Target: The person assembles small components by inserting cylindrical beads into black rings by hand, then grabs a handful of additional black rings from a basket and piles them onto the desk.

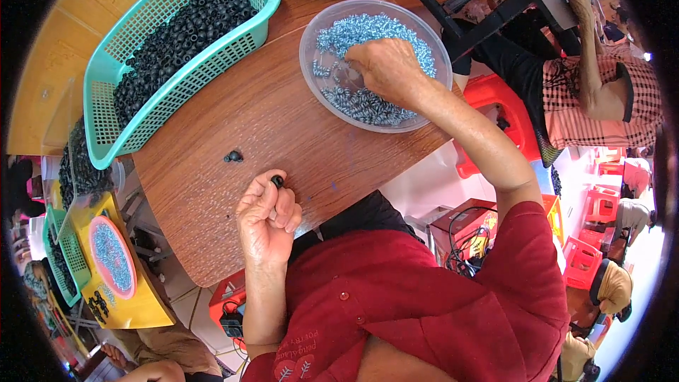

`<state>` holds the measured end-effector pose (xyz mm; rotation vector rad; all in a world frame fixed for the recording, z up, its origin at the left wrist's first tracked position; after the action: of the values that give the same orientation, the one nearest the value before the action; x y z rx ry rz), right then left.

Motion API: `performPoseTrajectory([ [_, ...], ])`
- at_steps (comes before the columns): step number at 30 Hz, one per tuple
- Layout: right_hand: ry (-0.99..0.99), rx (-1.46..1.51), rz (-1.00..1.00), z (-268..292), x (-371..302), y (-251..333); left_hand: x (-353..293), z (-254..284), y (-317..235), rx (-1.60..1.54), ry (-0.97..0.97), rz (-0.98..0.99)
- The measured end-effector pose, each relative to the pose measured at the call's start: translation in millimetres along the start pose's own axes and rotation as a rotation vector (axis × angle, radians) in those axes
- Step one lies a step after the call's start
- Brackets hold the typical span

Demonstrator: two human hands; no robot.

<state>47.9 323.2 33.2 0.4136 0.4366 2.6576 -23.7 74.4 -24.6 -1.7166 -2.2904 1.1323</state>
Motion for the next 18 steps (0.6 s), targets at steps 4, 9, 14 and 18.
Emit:
performPoseTrajectory([
  [4,0.002,0.010,0.033,-1.9,2.2,5.1,-0.2,-1.4,0.2,-0.006,-0.002,0.002],
  [9,0.049,-0.078,0.067,-17.6,8.2,8.3,-1.1,-1.5,0.3,0.009,-0.017,-0.003],
  [14,0.018,-0.084,0.107,-19.4,11.1,12.8,-1.4,-0.2,0.7,0.007,-0.009,-0.005],
  [18,0.018,-0.083,0.127,-17.3,11.0,15.4,-1.6,0.7,0.5,0.003,-0.002,-0.006],
])
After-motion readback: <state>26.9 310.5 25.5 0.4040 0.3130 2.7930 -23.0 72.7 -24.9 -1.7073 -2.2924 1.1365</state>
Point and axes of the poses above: each hand's wrist, its own x-axis towards the middle knuckle, its own z-axis out of the back of the hand, y = z × x, the point moved 6 cm from there along x, towards the middle knuckle, and after that the axes turned 10 degrees about x, right-handed, at the moved point
